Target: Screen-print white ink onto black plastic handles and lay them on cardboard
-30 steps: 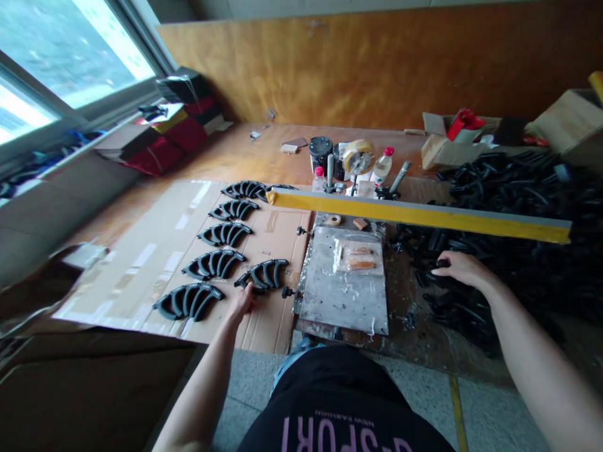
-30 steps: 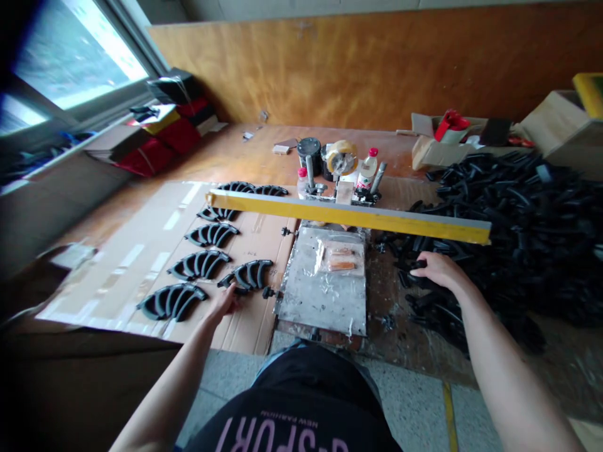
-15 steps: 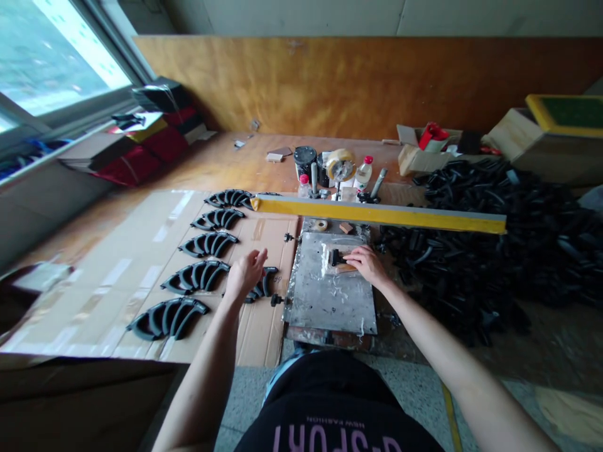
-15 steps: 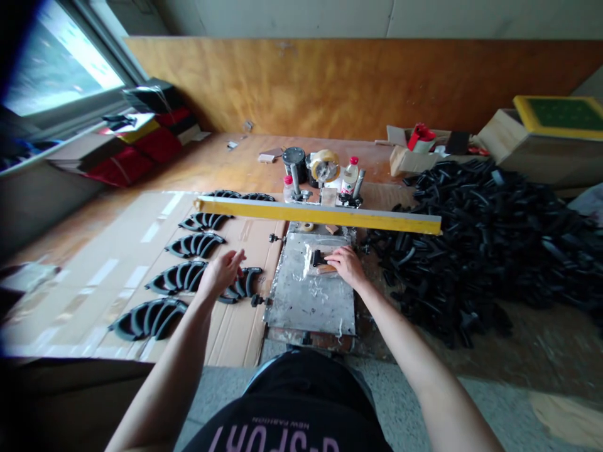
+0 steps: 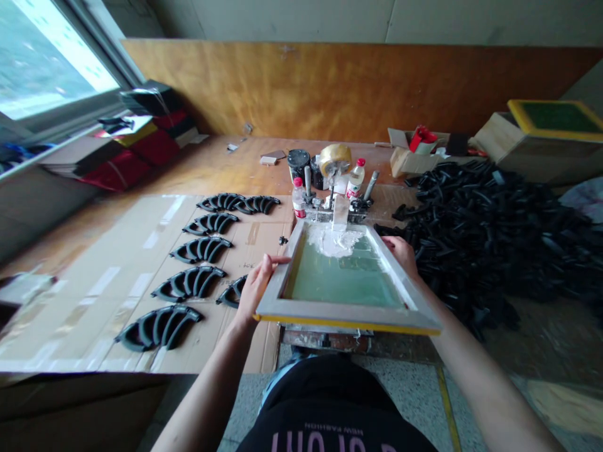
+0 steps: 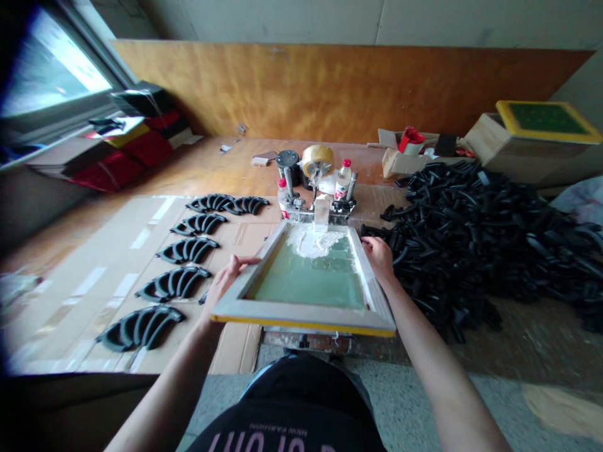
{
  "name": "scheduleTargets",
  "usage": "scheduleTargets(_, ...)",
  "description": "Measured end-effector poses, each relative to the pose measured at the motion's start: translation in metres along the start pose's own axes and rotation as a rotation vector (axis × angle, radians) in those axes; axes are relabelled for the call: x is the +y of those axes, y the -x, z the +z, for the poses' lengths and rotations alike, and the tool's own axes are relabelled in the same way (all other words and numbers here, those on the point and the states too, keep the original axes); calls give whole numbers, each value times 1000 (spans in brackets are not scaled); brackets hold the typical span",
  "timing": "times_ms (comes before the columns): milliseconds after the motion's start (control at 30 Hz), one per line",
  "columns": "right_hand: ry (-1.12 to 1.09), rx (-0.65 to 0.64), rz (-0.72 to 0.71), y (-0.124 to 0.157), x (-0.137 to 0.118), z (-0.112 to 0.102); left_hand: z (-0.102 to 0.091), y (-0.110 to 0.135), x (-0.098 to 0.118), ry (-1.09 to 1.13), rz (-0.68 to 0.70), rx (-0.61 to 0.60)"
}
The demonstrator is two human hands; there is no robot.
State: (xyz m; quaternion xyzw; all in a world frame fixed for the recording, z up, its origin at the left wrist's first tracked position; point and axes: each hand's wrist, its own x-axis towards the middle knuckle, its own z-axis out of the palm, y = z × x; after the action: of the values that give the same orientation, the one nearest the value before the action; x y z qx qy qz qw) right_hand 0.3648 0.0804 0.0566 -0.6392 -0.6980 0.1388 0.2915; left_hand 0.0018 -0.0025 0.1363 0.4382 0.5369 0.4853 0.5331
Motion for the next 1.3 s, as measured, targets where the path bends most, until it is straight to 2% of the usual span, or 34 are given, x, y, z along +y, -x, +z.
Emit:
scheduleTargets(100,49,145,-98,-28,-18,-4,-13,14,-47,-76,-187,-115)
scheduleTargets(167,102,148,-237,-47,-43,7,-14,16,-77,-92,-235,-121)
scheduleTargets(233,165,54,-320,-63,-68,23,-12,13,-101,-122,-249,-96)
scheduleTargets(300,238,-82,-329,-71,-85,39,-10,10,-117,-143,-245,-76)
scheduleTargets(367,314,-205,-313,-66,-92,50,-10,7,-126,-142,-248,-62)
scheduleTargets(433,357,-281,-361,-51,-92,54,-11,6,-130,-132,-258,-50)
scheduleTargets(600,250,-446,-704,-10,-86,35,-10,9,-129,-73,-262,-45)
scheduleTargets(700,158,-521,-739,-11,-88,24,-9,10,-125,-77,-264,-46)
scheduleTargets(800,158,-384,-636,-13,-91,30,-10,10,-123,-95,-269,-36)
scheduleTargets(867,172,-297,-646,-5,-90,39,-10,10,-123,-92,-279,-41)
scheduleTargets(967,134,-315,-725,7,-85,46,-10,10,-125,-90,-287,-49)
scheduleTargets(1033,109,-324,-690,2,-85,45,-10,10,-121,-92,-284,-50)
scheduleTargets(1100,103,-286,-584,-15,-89,42,-11,12,-110,-90,-288,-66)
scheduleTargets(1200,138,-177,-408,-56,-96,35,-12,16,-77,-76,-281,-105)
scheduleTargets(1300,198,-44,-271,-89,-86,19,-13,18,-36,-58,-209,-76)
